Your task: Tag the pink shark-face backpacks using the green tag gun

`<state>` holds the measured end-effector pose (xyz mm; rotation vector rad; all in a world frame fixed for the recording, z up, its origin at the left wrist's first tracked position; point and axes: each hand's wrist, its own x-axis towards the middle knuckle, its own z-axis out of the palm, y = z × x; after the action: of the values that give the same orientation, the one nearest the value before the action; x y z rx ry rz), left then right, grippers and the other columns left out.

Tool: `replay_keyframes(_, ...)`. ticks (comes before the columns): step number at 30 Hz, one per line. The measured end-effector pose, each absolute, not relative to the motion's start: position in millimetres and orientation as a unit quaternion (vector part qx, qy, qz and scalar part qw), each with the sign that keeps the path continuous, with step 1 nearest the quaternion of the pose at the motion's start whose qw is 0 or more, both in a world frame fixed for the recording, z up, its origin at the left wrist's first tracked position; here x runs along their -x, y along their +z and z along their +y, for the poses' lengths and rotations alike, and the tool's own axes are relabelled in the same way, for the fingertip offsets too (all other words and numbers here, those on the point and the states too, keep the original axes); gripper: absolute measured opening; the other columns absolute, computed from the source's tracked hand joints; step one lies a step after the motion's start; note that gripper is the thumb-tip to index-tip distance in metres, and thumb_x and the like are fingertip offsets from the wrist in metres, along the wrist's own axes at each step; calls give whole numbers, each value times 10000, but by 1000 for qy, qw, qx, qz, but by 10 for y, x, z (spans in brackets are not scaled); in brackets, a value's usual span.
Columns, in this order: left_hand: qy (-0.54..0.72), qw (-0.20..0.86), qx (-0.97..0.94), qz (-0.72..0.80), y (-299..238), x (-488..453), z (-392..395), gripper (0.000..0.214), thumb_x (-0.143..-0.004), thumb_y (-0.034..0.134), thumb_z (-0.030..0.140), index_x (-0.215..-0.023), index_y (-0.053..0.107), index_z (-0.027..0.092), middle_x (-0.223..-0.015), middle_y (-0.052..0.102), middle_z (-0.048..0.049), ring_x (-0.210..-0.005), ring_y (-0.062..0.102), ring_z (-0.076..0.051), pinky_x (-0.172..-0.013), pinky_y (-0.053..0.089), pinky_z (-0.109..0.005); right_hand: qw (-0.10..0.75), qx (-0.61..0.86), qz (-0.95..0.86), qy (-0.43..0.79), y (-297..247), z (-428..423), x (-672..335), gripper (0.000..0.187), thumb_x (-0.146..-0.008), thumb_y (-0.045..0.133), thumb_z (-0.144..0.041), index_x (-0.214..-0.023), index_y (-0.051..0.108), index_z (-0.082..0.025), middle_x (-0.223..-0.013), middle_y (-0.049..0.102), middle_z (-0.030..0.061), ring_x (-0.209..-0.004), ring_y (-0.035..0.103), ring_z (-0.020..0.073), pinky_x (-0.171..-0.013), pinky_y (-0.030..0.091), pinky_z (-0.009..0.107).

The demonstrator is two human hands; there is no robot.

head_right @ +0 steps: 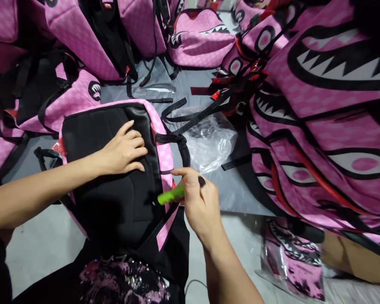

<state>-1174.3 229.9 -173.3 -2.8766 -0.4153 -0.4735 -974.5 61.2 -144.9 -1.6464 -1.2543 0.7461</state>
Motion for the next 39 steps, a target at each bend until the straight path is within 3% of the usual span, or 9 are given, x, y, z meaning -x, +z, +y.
replay_keyframes(2,-155,96,971,-157,-1729,11736,2262,464,-766,729,573,-967,694,156,-879,647,-65,-964,565,-272,-1113,333,-657,471,644,-493,348,-1446,778,9766,738,-919,325,-762,-952,713,-134,-474,541,-14,-404,536,129,-397,411,224)
replay_keyframes(6,-174,66,968,-171,-1759,11765,2202,351,-790,747,451,-942,678,143,-949,664,-84,-1034,569,-286,-1144,299,-674,535,607,-457,370,-1623,973,9813,508,-845,655,-604,-1096,679,-162,-812,740,58,-620,675,165,-593,566,297)
replay_keyframes(9,-198,20,967,-160,-1831,11774,2152,247,-817,731,362,-944,665,161,-1018,676,-78,-1159,534,-300,-1173,244,-692,528,655,-455,291,-1738,992,9879,352,-736,801,-428,-933,673,-166,-791,719,25,-621,655,150,-577,547,272)
replay_keyframes(13,-201,-12,964,-177,-1950,11746,2093,157,-819,719,273,-926,653,180,-1004,675,-61,-1220,499,-305,-1165,224,-725,530,690,-465,164,-1844,997,9999,281,-809,712,-419,-741,586,-176,-594,581,-36,-474,523,104,-445,413,219)
replay_keyframes(17,-233,-37,956,-173,-2058,11728,2069,78,-868,659,275,-887,636,202,-988,655,-39,-1171,529,-251,-1223,144,-671,523,669,-492,193,-1943,1018,10059,253,-897,631,-417,-846,630,-169,-663,635,-11,-515,572,116,-514,466,246)
replay_keyframes(21,-239,-59,952,-182,-2100,11726,2078,23,-873,640,252,-868,637,229,-981,640,-27,-1188,525,-234,-1255,108,-615,496,672,-518,185,-1958,1035,10088,231,-896,642,-390,-839,654,-167,-651,648,-9,-525,589,121,-516,468,246)
replay_keyframes(39,-232,-90,946,-210,-2090,11687,2059,133,-914,508,207,-872,632,232,-912,604,-8,-1152,543,-212,-1250,144,-612,470,672,-565,92,-1908,1113,10114,168,-887,669,-322,-808,651,-176,-668,664,-15,-525,612,125,-536,506,263)
